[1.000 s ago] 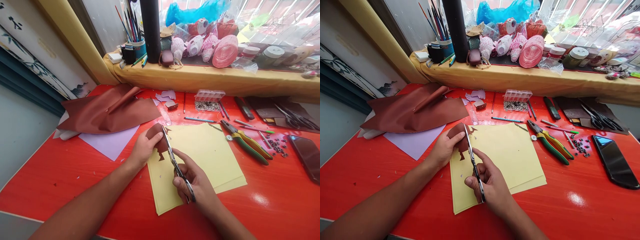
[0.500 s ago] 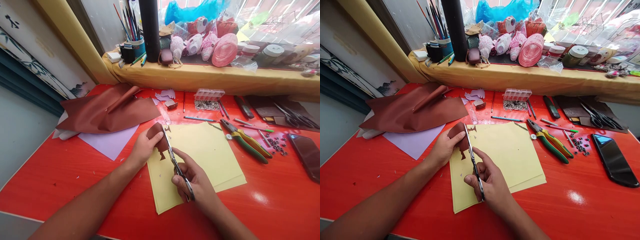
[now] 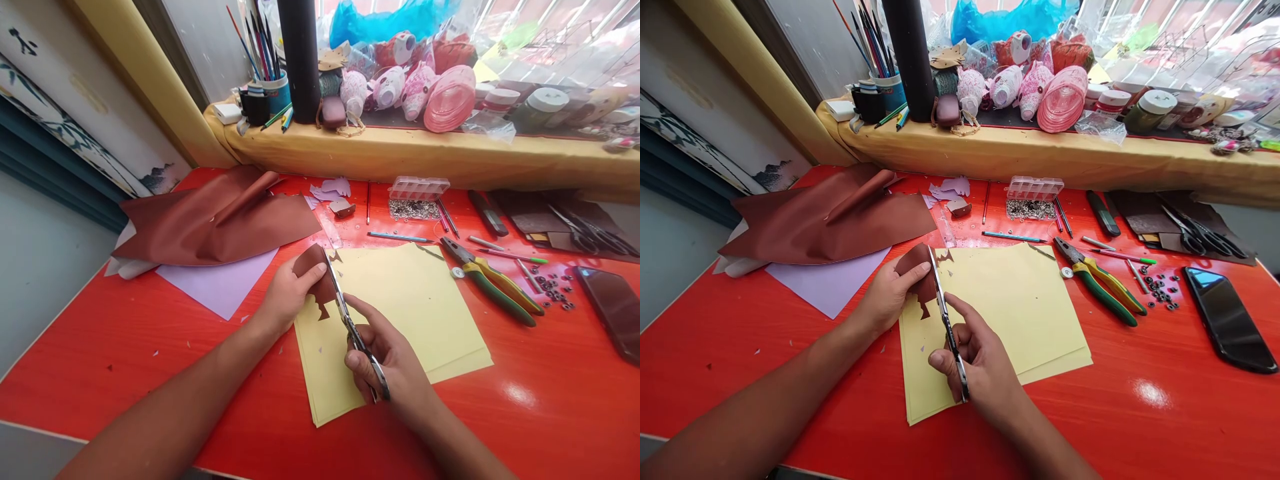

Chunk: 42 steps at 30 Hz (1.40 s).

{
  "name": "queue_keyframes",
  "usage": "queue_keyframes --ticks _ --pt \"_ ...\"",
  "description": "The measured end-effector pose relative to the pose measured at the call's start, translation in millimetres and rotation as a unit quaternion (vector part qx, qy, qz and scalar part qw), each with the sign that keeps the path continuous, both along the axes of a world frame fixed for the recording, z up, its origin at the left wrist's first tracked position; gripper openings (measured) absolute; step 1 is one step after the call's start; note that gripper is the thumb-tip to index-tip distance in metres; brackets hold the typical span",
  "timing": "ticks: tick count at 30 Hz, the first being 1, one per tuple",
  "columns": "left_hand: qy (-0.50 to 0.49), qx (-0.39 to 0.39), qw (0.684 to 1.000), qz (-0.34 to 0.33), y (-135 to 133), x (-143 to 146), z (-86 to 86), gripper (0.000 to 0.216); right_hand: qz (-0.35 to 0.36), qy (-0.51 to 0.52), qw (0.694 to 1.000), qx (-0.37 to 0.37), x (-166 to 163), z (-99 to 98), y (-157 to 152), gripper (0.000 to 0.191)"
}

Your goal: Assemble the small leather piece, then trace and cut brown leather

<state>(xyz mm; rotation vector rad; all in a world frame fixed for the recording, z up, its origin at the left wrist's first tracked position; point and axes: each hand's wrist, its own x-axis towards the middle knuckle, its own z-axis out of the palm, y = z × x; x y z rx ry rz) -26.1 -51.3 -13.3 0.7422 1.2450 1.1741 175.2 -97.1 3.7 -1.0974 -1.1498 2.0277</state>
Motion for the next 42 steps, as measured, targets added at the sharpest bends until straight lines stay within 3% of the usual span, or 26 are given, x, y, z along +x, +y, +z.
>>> queue_keyframes --ticks 42 --pt "0.019 0.011 1.0 -0.014 2.1 -2.1 -2.8 0.026 -0.01 -0.001 1.0 0.009 0.0 -1.3 -0.7 0.088"
